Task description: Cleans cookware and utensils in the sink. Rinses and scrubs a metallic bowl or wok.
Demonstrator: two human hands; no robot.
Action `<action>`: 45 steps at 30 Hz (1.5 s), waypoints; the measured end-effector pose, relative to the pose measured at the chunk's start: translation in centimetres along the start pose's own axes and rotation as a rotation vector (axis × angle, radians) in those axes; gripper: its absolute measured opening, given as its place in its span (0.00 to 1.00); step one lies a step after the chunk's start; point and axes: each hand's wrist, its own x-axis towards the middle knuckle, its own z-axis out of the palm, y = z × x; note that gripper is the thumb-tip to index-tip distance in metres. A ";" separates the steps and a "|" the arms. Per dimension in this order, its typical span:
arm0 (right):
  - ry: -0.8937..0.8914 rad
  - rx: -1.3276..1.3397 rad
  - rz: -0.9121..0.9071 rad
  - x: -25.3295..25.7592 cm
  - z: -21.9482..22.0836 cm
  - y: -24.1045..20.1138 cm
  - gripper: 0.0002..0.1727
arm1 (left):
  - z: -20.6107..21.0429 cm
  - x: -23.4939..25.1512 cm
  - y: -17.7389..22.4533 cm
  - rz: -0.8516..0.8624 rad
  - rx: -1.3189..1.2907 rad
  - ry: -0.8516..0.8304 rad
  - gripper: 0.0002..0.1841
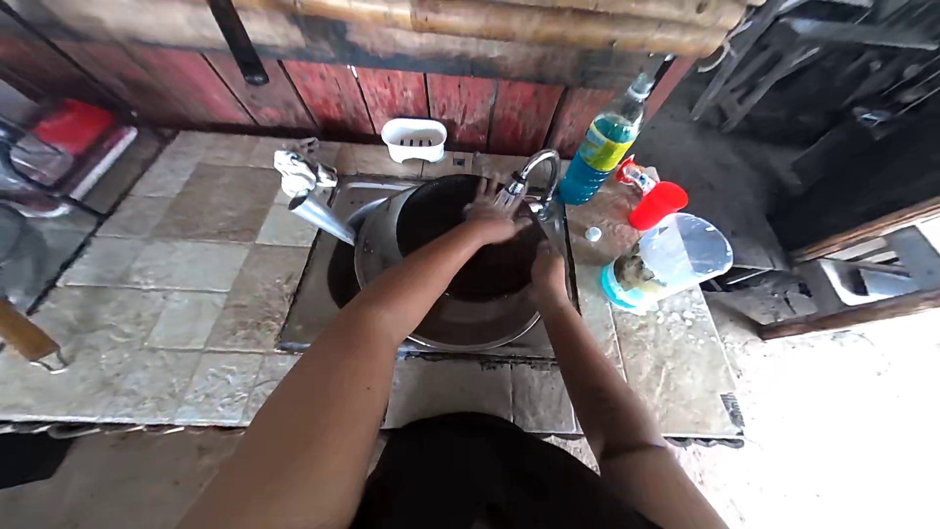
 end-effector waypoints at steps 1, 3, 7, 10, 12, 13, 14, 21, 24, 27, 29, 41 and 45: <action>0.025 0.001 0.016 -0.2 -0.5 -0.2 0.25 | 1.3 1.0 -3.2 -0.066 0.037 -0.136 0.34; 0.085 0.017 0.016 -0.1 -1.4 0.1 0.25 | -0.1 3.0 -6.6 -0.305 0.174 -0.443 0.33; 0.062 0.234 0.029 1.4 -1.0 1.7 0.25 | -7.5 2.1 -9.0 -0.746 -0.013 -0.586 0.35; -0.089 0.459 0.135 2.7 1.9 3.1 0.24 | -11.6 -0.1 -7.3 -1.052 -0.514 -0.331 0.24; -0.228 0.463 0.209 4.0 4.0 3.6 0.23 | -13.8 -0.4 -6.3 -1.045 -0.595 -0.214 0.24; -0.299 0.429 0.256 4.8 5.1 3.4 0.24 | -15.0 -0.3 -5.3 -0.983 -0.547 -0.210 0.24; -0.363 0.405 0.296 5.4 6.0 3.1 0.25 | -16.1 -0.2 -4.0 -0.904 -0.458 -0.213 0.20; -0.984 0.511 0.215 8.8 6.8 0.6 0.20 | -21.0 -4.5 2.6 -0.263 0.070 -0.154 0.16; -1.114 0.515 -0.008 10.2 5.8 0.6 0.28 | -19.9 -8.4 2.4 0.095 0.125 -0.160 0.27; -0.800 0.335 0.035 6.9 5.4 -2.3 0.15 | -18.4 -11.0 2.3 -0.058 0.255 -0.154 0.36; -0.607 0.279 0.015 4.9 5.3 -2.6 0.14 | -17.4 -12.1 2.1 -0.426 -0.003 -0.065 0.42; -0.601 -0.729 -0.549 1.8 7.0 -7.1 0.29 | -26.4 -16.6 0.8 -0.754 -0.740 0.404 0.25; -0.351 -0.851 -1.022 -4.6 10.3 -14.2 0.26 | -36.4 -25.1 -4.0 -0.630 -0.524 0.843 0.27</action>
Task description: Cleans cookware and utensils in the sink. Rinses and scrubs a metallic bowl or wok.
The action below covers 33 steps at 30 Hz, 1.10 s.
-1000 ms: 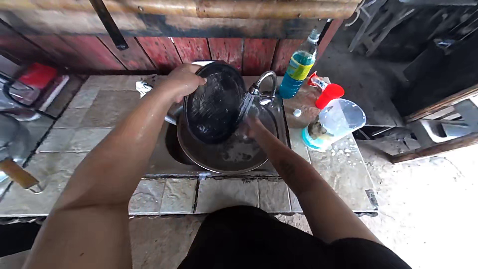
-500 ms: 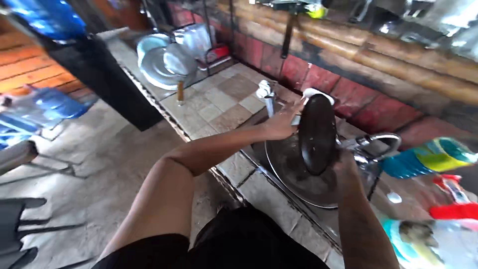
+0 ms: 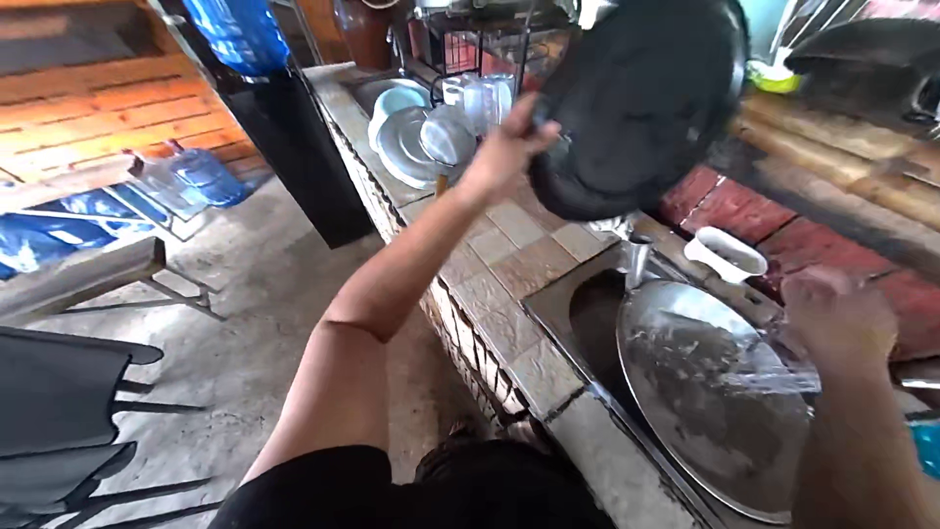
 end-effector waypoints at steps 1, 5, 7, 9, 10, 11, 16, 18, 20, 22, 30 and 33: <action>0.067 0.038 -0.043 0.5 -0.2 -4.0 0.26 | -3.6 0.9 -0.5 0.064 -0.005 0.118 0.27; -0.069 0.119 -0.279 3.2 5.2 -21.0 0.23 | -17.1 3.4 -4.7 0.140 -0.007 0.552 0.29; -0.283 0.154 -0.362 5.2 11.7 -27.5 0.23 | -22.2 4.3 -8.1 0.135 0.053 0.722 0.31; -0.480 0.186 -0.349 6.8 19.7 -32.7 0.26 | -26.0 4.4 -11.9 0.110 0.106 0.824 0.33; -0.533 0.182 -0.326 7.1 23.6 -34.8 0.29 | -27.3 4.4 -13.5 0.105 0.103 0.872 0.33; -0.560 0.175 -0.307 7.3 27.3 -36.7 0.33 | -28.3 4.2 -14.8 0.090 0.091 0.915 0.33; -0.576 0.119 -0.155 7.9 38.9 -42.2 0.58 | -31.7 2.0 -19.0 -0.002 -0.018 1.036 0.32; -0.632 0.092 -0.106 8.5 40.1 -42.8 0.55 | -32.5 0.8 -20.0 -0.054 -0.052 1.037 0.32; -0.663 0.144 -0.072 9.0 40.0 -42.9 0.48 | -33.1 -0.1 -20.6 -0.114 -0.076 1.041 0.33; -0.627 0.237 -0.077 9.4 39.5 -42.2 0.44 | -33.2 -0.7 -21.2 -0.186 -0.104 1.023 0.33; -0.549 0.274 -0.284 9.0 38.6 -38.0 0.43 | -26.8 4.4 -28.1 -0.256 -0.208 0.892 0.32; -0.559 0.228 -0.265 9.4 39.5 -37.0 0.42 | -24.2 6.7 -32.0 -0.265 -0.278 0.926 0.31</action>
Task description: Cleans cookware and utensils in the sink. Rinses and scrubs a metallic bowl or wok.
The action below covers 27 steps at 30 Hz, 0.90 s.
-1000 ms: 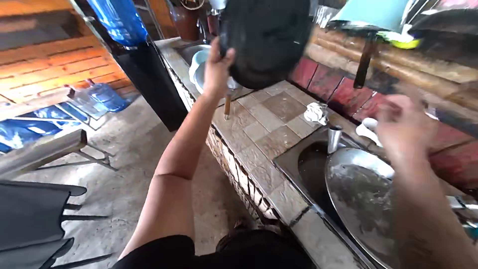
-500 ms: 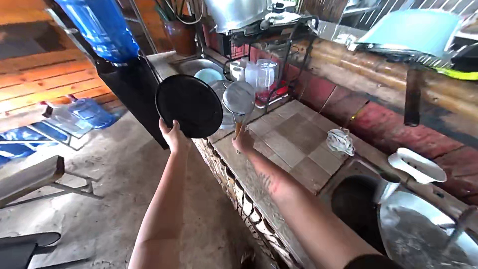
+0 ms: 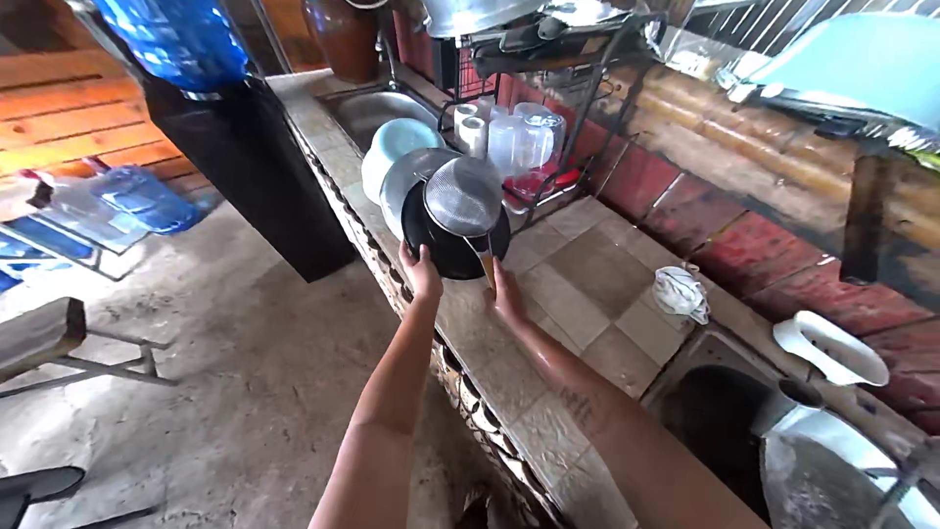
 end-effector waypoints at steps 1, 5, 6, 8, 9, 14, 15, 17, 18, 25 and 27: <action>0.006 -0.014 0.024 0.4 0.0 0.2 0.42 | 0.6 0.3 -1.0 -0.006 0.004 0.016 0.30; -0.017 -0.008 0.051 2.3 0.0 0.8 0.47 | 1.4 0.9 -1.8 0.033 0.125 0.078 0.38; 0.002 0.003 0.028 2.5 0.2 0.9 0.47 | 1.3 0.6 -1.4 0.057 0.187 0.095 0.41; 0.104 0.013 -0.028 2.1 0.6 1.7 0.47 | 1.5 -1.3 -0.7 0.142 0.379 0.115 0.47; 0.150 0.026 -0.043 1.5 0.3 2.2 0.47 | 1.6 -2.5 -0.3 0.159 0.475 0.051 0.54; 0.225 0.109 -0.123 -8.4 -6.6 2.6 0.31 | 2.5 -4.1 -0.1 0.082 0.828 -0.086 0.45; 0.276 0.106 -0.171 -11.7 -8.4 3.2 0.26 | 2.3 -3.7 -0.8 0.066 0.875 -0.088 0.42; 0.371 0.101 -0.181 -19.0 -12.8 5.1 0.17 | 2.5 -4.0 -0.8 0.054 0.890 -0.097 0.39; 0.391 0.105 -0.105 -22.7 -15.0 6.6 0.16 | 3.0 -5.0 0.2 0.050 0.864 -0.109 0.38; 0.427 0.051 0.905 -41.2 -22.9 28.5 0.17 | 6.3 -12.6 5.5 0.120 0.846 -0.193 0.30; 0.342 0.072 1.071 -43.0 -22.5 34.6 0.22 | 8.6 -18.3 6.8 0.278 0.720 -0.309 0.32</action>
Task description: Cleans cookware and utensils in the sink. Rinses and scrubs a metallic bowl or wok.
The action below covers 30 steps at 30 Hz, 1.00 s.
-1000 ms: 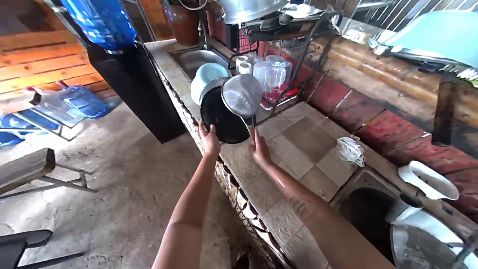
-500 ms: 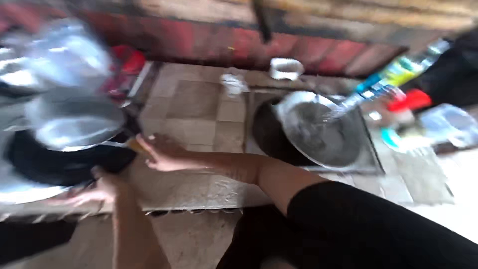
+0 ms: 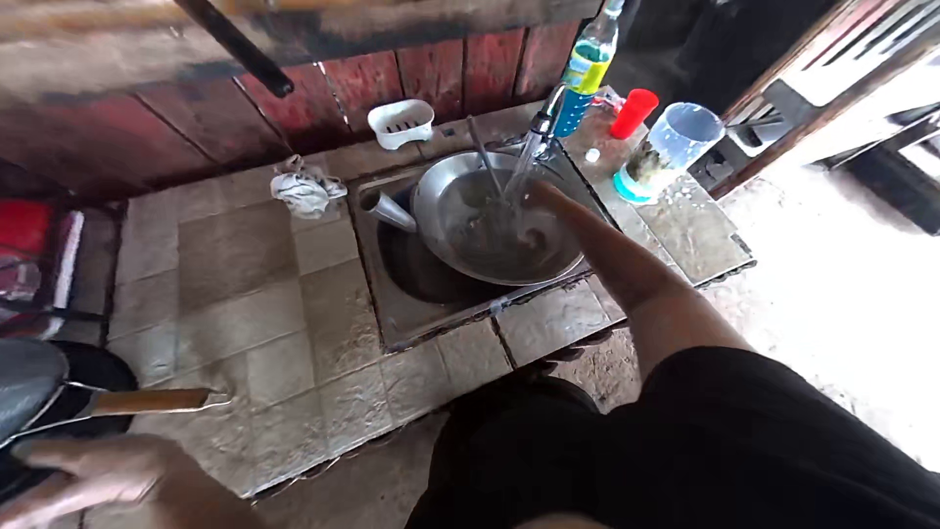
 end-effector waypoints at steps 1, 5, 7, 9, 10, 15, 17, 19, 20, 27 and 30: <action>0.028 0.026 0.041 2.0 0.8 1.5 0.25 | 1.4 -2.0 0.8 0.199 -0.029 -0.004 0.34; 0.068 0.373 0.071 6.9 3.9 0.1 0.31 | 6.7 -9.7 3.6 0.966 -0.114 -0.321 0.29; -0.032 0.398 -0.055 7.5 4.5 -2.4 0.31 | 9.5 -14.6 6.5 1.145 -0.066 -0.566 0.22; -0.084 0.338 -0.200 7.6 3.8 -3.2 0.24 | 12.4 -18.9 9.4 1.177 0.001 -0.854 0.20; -0.065 0.277 -0.233 7.2 2.9 -2.9 0.23 | 13.6 -20.7 10.5 1.159 0.038 -0.975 0.19; 0.119 0.050 -0.105 3.8 -4.3 -0.4 0.32 | 17.8 -26.9 12.1 1.068 0.367 -1.391 0.17; 0.121 -0.123 -0.220 5.0 -5.6 1.0 0.33 | 19.8 -29.0 11.8 1.061 0.589 -1.513 0.17; 0.066 -0.295 -0.334 7.2 -6.0 2.3 0.26 | 22.7 -31.1 10.6 1.065 0.807 -1.587 0.18; 0.040 -0.329 -0.359 7.6 -6.3 2.6 0.23 | 24.2 -32.2 10.0 1.054 0.872 -1.603 0.19; -0.029 -0.067 -0.287 6.2 -8.4 1.3 0.21 | 30.0 -35.4 7.8 1.086 1.119 -1.465 0.23; -0.010 -0.173 -0.317 8.4 -7.1 1.2 0.19 | 30.9 -34.9 8.0 1.147 1.217 -1.429 0.18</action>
